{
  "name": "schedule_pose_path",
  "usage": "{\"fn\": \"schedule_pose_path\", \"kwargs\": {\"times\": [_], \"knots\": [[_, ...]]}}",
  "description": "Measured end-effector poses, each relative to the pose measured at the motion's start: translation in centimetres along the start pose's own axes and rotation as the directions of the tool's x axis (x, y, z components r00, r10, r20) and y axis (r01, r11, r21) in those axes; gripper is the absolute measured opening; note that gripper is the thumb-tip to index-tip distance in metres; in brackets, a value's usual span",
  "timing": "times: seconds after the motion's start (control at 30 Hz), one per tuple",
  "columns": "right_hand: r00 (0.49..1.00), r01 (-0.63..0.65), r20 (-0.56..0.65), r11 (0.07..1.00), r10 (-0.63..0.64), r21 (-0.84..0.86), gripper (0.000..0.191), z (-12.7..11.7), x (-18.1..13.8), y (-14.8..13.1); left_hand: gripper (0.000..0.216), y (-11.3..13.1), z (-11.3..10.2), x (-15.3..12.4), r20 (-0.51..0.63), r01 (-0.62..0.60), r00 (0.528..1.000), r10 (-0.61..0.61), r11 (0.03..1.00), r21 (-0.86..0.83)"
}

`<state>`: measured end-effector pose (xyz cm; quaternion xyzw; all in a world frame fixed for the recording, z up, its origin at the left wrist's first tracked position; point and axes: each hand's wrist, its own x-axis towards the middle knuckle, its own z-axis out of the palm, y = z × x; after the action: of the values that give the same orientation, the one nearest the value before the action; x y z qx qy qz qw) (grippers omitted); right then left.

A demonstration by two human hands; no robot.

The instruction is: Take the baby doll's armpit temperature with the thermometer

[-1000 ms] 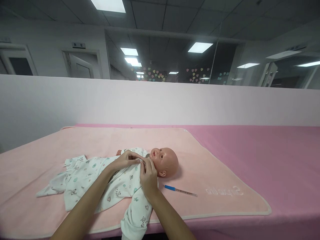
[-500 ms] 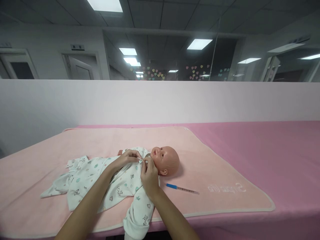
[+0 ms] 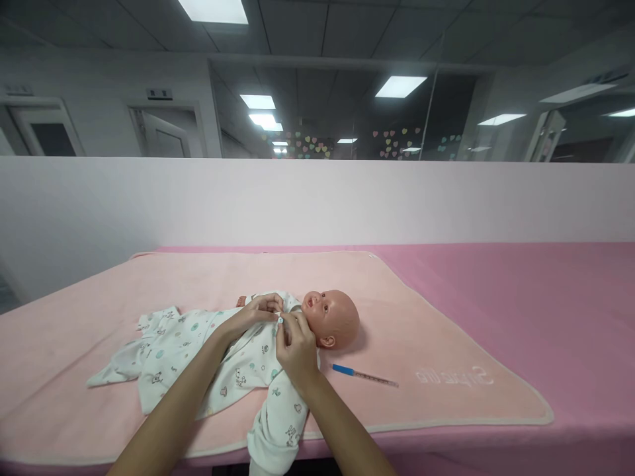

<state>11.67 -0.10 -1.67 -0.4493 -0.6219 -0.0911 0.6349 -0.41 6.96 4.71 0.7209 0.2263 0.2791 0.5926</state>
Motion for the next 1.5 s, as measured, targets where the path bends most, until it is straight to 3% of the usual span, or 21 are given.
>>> {"fn": "schedule_pose_path", "kwargs": {"times": [0.2, 0.43, 0.77, 0.93, 1.07, 1.13, 1.23, 1.3, 1.5], "knots": [[1.0, -0.006, -0.007, 1.0, 0.006, -0.003, 0.018, 0.1, 0.1, 0.1, 0.033, 0.0, -0.4, -0.2, 0.053, -0.004, 0.999, 0.005, 1.0, -0.031], [0.997, -0.075, -0.009, 0.997, 0.075, 0.01, 0.015, 0.3, -0.2, 0.6, 0.058, 0.5, -0.8, -0.6, 0.131, -0.004, 0.991, -0.006, 0.997, 0.073], [0.999, -0.029, -0.036, 0.999, 0.028, -0.039, 0.016, 0.3, 0.0, 0.4, 0.056, 0.3, -1.2, -1.7, 0.116, 0.001, 0.993, -0.017, 0.991, 0.137], [0.996, -0.037, -0.081, 0.997, 0.032, -0.068, 0.017, 0.3, -0.1, 0.5, 0.049, -0.2, -2.4, -4.7, -0.027, -0.037, 0.999, 0.043, 0.98, 0.196], [0.991, 0.042, -0.119, 0.99, -0.058, -0.132, 0.023, 0.4, -0.1, 0.4, 0.036, -0.6, -3.5, -6.9, -0.22, 0.057, 0.975, 0.019, 0.941, 0.333], [0.982, 0.176, -0.028, 0.966, -0.184, -0.19, 0.025, 0.6, 0.0, -0.1, 0.033, -0.5, -3.5, -7.4, -0.262, 0.095, 0.965, 0.022, 0.9, 0.425], [0.928, 0.356, 0.201, 0.909, -0.315, -0.219, 0.019, 1.0, 0.4, -1.0, 0.034, -0.4, -2.9, -7.2, -0.259, 0.075, 0.964, 0.069, 0.858, 0.507], [0.921, 0.352, 0.26, 0.904, -0.29, -0.24, 0.016, 1.4, 0.6, -1.5, 0.033, -0.4, -2.6, -6.9, -0.251, 0.055, 0.963, 0.094, 0.849, 0.526], [0.942, 0.275, 0.275, 0.913, -0.192, -0.302, 0.018, 1.6, 0.5, -1.6, 0.031, -0.8, -2.4, -6.8, -0.258, 0.056, 0.963, 0.076, 0.881, 0.469]]}}
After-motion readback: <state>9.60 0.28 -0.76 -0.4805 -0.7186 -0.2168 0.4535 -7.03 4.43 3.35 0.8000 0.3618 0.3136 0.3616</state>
